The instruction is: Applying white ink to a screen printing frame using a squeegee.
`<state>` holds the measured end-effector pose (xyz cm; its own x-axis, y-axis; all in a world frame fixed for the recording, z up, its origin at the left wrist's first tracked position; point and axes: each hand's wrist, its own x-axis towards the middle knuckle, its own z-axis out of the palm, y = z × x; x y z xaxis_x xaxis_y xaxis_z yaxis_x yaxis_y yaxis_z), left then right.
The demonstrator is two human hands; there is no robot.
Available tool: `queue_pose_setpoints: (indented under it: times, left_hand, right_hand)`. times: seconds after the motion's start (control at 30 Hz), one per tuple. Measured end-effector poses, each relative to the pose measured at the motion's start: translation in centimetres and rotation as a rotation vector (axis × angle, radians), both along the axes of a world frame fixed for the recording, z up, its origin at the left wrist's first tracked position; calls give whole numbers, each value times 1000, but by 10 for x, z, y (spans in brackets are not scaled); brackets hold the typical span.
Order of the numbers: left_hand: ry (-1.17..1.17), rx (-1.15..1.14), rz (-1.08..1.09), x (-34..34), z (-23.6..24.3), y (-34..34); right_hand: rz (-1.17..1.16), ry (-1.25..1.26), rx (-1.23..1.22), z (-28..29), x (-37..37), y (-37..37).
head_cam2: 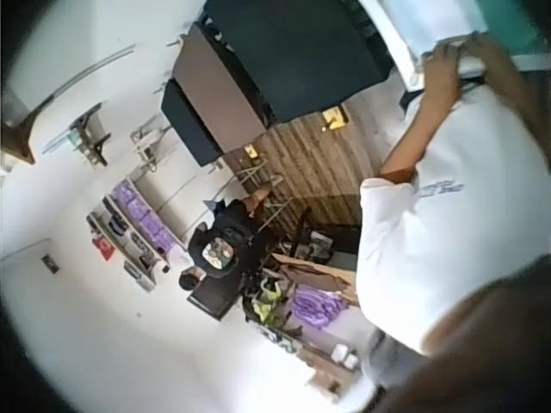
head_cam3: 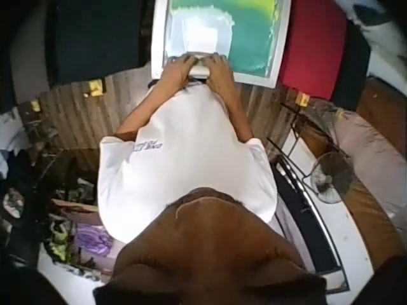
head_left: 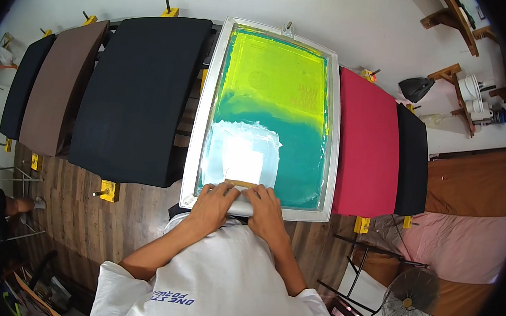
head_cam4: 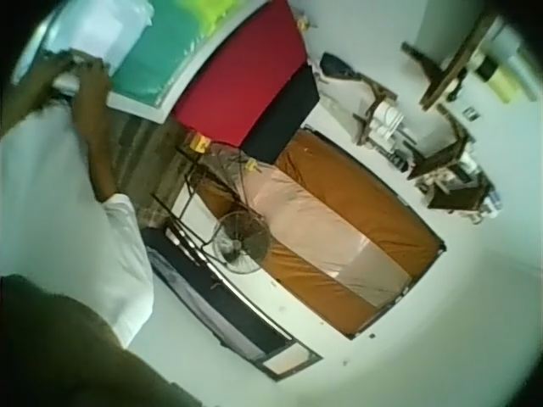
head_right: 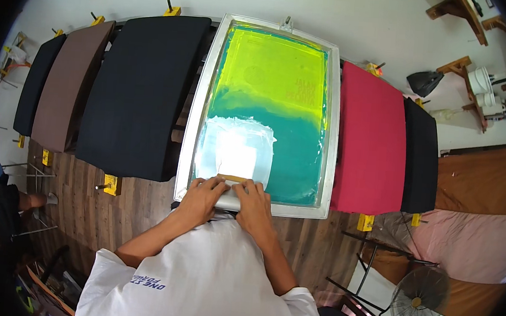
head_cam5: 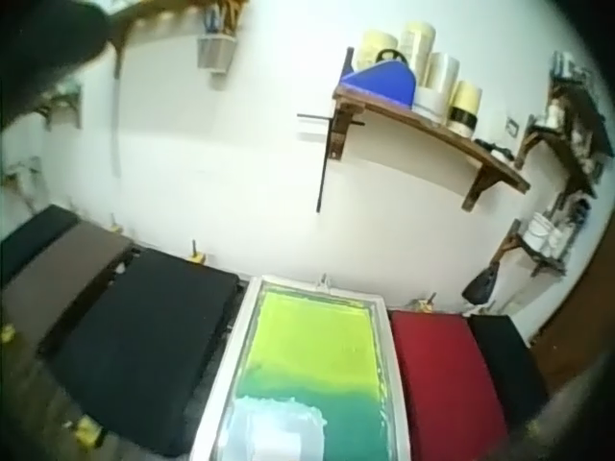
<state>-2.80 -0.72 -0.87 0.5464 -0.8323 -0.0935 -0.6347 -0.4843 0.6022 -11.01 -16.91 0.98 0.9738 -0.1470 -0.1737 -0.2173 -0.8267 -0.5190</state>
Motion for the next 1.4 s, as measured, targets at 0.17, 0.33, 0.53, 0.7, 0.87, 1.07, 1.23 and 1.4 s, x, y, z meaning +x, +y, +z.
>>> queue_pose_setpoints:
  times: [0.17,0.33,0.53,0.7,0.87,1.07,1.23,1.4]
  left_hand:
    - [11,8,-22,46,11,-24]
    - [-131,-185,80,94,-7,-50]
    - [-135,-211,97,44,-16,-23]
    - [-13,-48,30,-2,-8,4]
    - [55,18,-7,38,10,-19]
    - [-74,-138,58,95,-9,-56]
    - [-83,-68,36,61,-15,-41]
    - [-39,-1,-4,9,-7,-6]
  right_hand:
    - [66,34,27,9,38,-28]
    - [81,-6,-141,-6,94,-52]
    - [32,-126,-62,-16,47,-23]
    - [37,56,3,-1,-3,1]
    - [100,4,-48,1,32,-26]
    - [28,-37,-80,-4,97,-58]
    - [11,-171,-21,-24,59,-42]
    - [-6,-134,48,-12,3,-7]
